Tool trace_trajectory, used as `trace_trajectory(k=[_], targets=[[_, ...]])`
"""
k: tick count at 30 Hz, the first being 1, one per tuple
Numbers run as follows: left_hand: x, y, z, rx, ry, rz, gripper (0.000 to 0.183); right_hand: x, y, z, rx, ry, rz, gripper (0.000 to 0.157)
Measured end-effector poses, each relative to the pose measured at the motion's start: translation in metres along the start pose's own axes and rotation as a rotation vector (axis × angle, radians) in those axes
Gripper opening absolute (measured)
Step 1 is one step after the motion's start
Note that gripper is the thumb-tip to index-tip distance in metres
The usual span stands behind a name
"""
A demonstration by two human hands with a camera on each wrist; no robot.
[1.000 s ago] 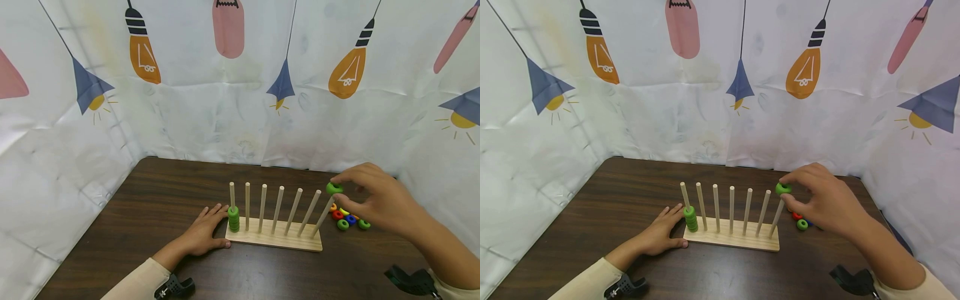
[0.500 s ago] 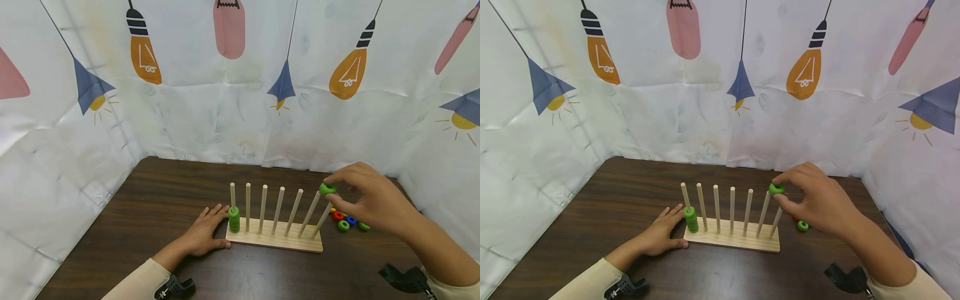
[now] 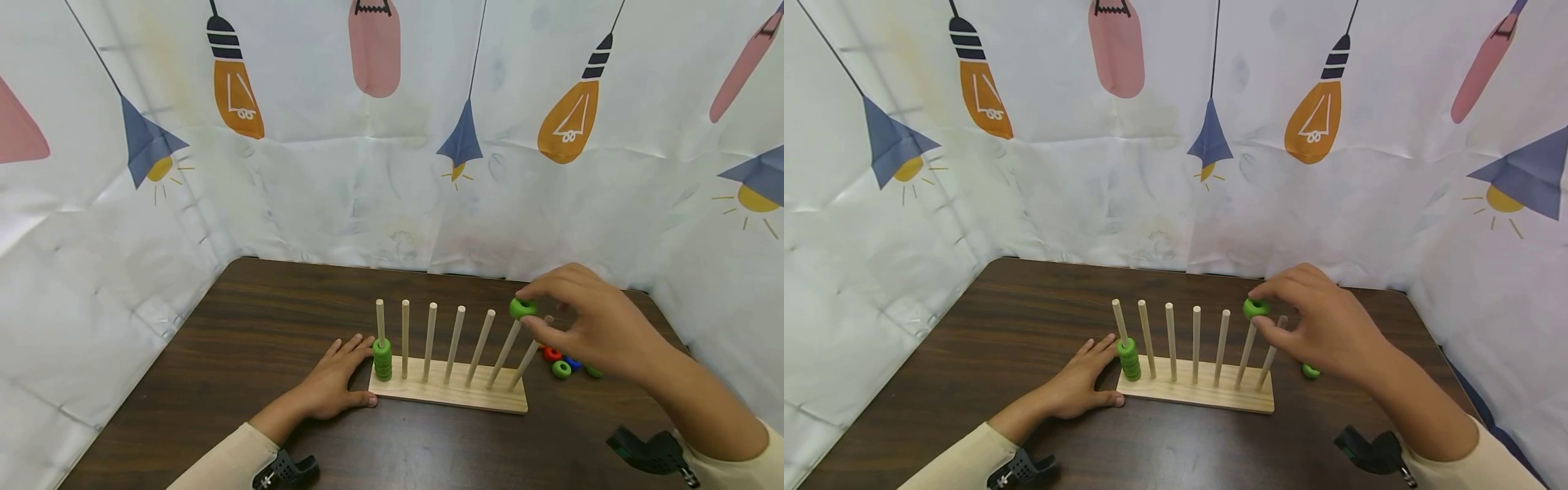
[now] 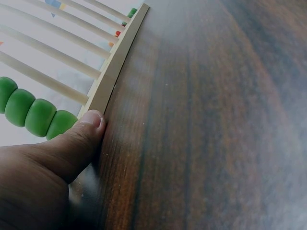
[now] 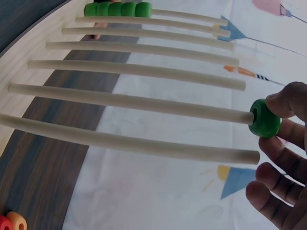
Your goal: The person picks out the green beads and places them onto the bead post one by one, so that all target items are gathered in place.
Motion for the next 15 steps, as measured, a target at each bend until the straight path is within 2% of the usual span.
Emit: trace_trajectory(k=[15], targets=[[0.0003,-0.0003,-0.0001,0.003,0.003,-0.003,0.08,0.0089,0.0089,0.0088,-0.014,0.019,0.012,0.039]])
Point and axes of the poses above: each hand's wrist, its own z-axis towards the middle knuckle, its own x-axis out of the palm, y = z × x, the point moved 5 cm from there along z, towards the middle knuckle, and after that the axes turned 9 degrees about x, right-handed, at the moved point
